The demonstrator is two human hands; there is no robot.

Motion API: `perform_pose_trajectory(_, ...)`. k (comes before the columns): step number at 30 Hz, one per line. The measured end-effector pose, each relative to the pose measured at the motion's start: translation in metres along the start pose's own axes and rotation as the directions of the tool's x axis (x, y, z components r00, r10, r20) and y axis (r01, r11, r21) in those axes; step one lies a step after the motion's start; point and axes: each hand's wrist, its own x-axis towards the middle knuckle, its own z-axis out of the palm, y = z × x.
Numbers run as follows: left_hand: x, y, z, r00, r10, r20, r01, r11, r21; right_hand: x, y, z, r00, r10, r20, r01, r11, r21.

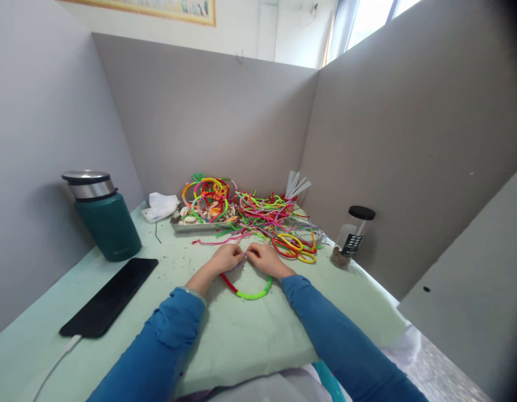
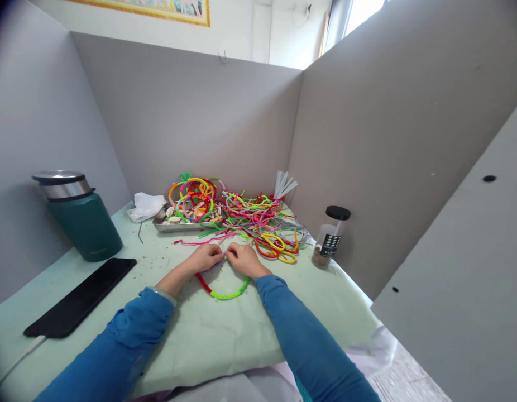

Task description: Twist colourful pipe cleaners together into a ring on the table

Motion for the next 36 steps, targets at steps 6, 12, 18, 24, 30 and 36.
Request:
perform_pose_trajectory(6, 0.0007, -0.0007, 0.0013, 1.0, -0.002, -0.008, 0.002, 1.0, 0.015, -0.0006, -0.0001, -0.0003, 1.0, -0.004, 0.002, 0.004, 1.0, 0.007)
perform_pose_trajectory(12, 0.0009, -0.0009, 0.0015, 1.0, 0.0, -0.009, 0.0, 1.0, 0.004, -0.0003, -0.0003, -0.0004, 1.0, 0.0, 0.008, 0.0, 1.0, 0.002)
perform_pose_trajectory(18, 0.0025, -0.0027, 0.0029, 1.0, 0.001, -0.014, 0.0, 0.999, 0.035, -0.0002, 0.0005, 0.0007, 1.0, 0.004, 0.008, -0.004, 1.0, -0.009)
perform_pose_trajectory(24, 0.0029, -0.0038, 0.0039, 1.0, 0.005, -0.018, -0.004, 0.999, 0.041, -0.0006, -0.0006, -0.0004, 1.0, 0.004, 0.004, -0.004, 1.0, -0.013)
perform_pose_trajectory(30, 0.0031, -0.0027, 0.0041, 0.999, -0.025, -0.021, 0.026, 0.999, 0.047, -0.0002, -0.0002, -0.0002, 1.0, 0.001, 0.002, -0.001, 1.0, -0.015)
perform_pose_trajectory(36, 0.0035, -0.0041, 0.006, 0.999, -0.004, -0.037, 0.007, 0.997, 0.073, -0.0001, 0.0002, -0.0003, 1.0, 0.007, 0.01, -0.007, 1.0, -0.018)
